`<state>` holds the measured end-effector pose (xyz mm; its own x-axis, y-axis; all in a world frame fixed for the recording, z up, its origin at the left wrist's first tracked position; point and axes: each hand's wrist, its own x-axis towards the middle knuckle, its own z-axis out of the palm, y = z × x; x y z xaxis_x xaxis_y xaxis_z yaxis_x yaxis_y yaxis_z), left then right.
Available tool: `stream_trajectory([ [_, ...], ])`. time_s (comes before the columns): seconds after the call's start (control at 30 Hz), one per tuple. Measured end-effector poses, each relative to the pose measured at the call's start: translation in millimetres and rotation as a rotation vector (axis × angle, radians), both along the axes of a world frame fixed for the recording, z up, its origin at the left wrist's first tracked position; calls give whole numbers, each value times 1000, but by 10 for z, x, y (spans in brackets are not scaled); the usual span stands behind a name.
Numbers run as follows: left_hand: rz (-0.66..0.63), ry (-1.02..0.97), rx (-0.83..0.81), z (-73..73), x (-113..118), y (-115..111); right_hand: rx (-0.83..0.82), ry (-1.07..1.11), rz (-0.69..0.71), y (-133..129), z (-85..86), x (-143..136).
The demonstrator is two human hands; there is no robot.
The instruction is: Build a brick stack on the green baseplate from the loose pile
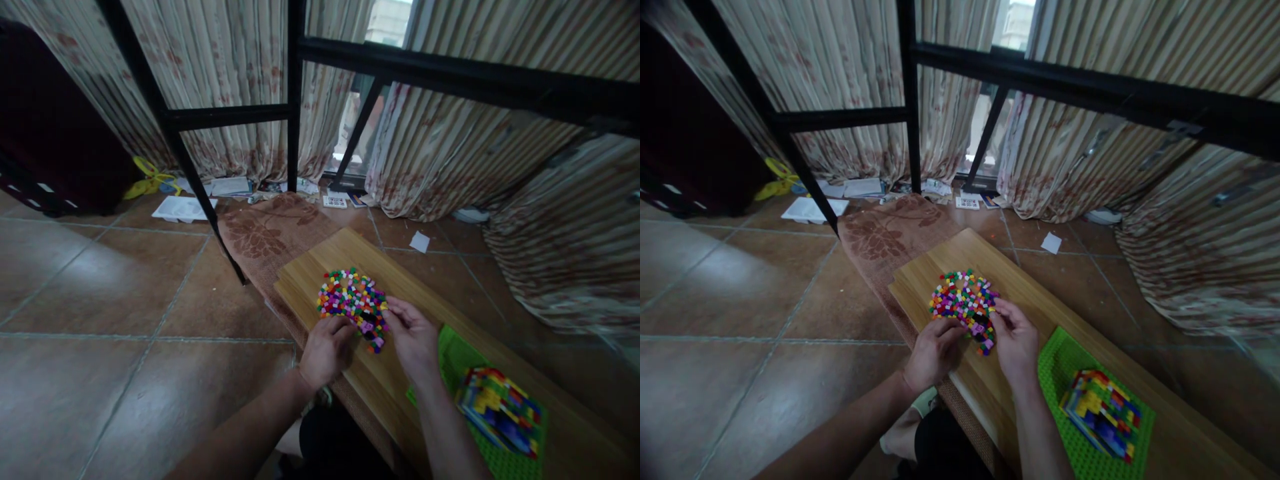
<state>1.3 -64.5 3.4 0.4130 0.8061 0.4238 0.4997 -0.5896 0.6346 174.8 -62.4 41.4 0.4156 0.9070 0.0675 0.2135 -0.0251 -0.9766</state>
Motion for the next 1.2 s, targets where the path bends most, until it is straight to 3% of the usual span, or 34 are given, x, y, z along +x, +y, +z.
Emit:
stream_trajectory([
  [0.2, 80, -139, -42, 30, 40, -70, -4, 81, -67, -388, 82, -59],
  [0.3, 114, -165, -47, 64, 60, -92, -19, -18, -48, -423, 30, -38],
  [0.4, 150, -159, -21, 94, 54, -37, -62, -273, 34, -278, -15, -14],
  [0.53, 206, -99, 18, 97, 8, 76, -78, -614, 134, 99, 12, -70],
  [0.7, 191, -111, 35, 51, -23, 91, -104, -878, 242, 504, 15, -209],
  [0.97, 164, -110, 27, 23, -22, 63, -216, -958, 390, 716, -1, -164],
  [1.2, 146, -116, 24, 34, -22, 70, -234, -967, 400, 752, 41, -184],
])
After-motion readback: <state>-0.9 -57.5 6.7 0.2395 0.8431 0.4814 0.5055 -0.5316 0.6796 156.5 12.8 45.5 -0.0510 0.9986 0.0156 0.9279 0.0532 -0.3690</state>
